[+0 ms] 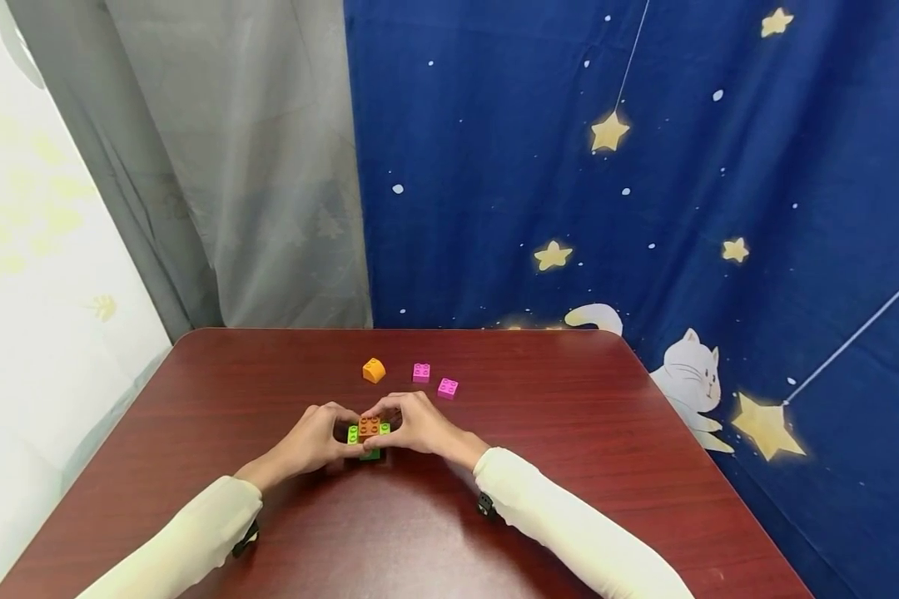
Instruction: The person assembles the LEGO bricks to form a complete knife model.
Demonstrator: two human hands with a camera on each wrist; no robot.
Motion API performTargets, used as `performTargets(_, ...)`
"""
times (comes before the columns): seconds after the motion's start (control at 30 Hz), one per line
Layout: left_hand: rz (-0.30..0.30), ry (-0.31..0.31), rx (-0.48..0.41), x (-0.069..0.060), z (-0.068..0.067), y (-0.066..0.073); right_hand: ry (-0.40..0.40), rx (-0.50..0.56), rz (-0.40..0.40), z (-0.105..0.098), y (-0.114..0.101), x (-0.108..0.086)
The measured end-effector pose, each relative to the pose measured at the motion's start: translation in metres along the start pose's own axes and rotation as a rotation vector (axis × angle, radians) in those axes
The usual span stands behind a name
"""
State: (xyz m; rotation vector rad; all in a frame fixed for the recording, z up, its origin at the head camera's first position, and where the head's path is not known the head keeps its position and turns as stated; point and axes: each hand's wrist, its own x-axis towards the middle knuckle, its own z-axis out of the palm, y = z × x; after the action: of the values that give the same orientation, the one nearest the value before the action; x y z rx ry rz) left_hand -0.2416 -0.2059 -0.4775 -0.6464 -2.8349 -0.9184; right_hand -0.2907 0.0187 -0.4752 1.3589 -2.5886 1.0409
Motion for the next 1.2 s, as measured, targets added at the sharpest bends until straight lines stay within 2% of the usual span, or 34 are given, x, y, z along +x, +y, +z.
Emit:
performTargets(0.23, 0.041, -0.018, 0.009, -0.003, -0.011, 0.003, 0.025, -0.009, -0.039, 0.001, 0.001, -0.002)
performTargets(0.4, 0.049, 0.016, -0.023, -0.004, -0.014, 0.007, 0.034, -0.001, -0.043, -0.001, 0.002, -0.001)
performTargets(0.6, 0.086, 0.062, -0.07, 0.001, -0.009, 0.008, 0.035, 0.028, -0.033, -0.001, 0.002, -0.001)
performTargets(0.8, 0.068, 0.061, -0.031, 0.002, -0.008, 0.01, 0.007, 0.073, 0.011, 0.0, 0.001, -0.002)
performTargets(1.03, 0.022, 0.04, -0.015, -0.002, -0.008, 0.01, -0.022, 0.085, -0.05, -0.001, 0.0, -0.002)
performTargets(1.2, 0.028, 0.048, -0.015, -0.001, -0.007, 0.012, -0.038, 0.111, -0.045, -0.01, 0.004, -0.002)
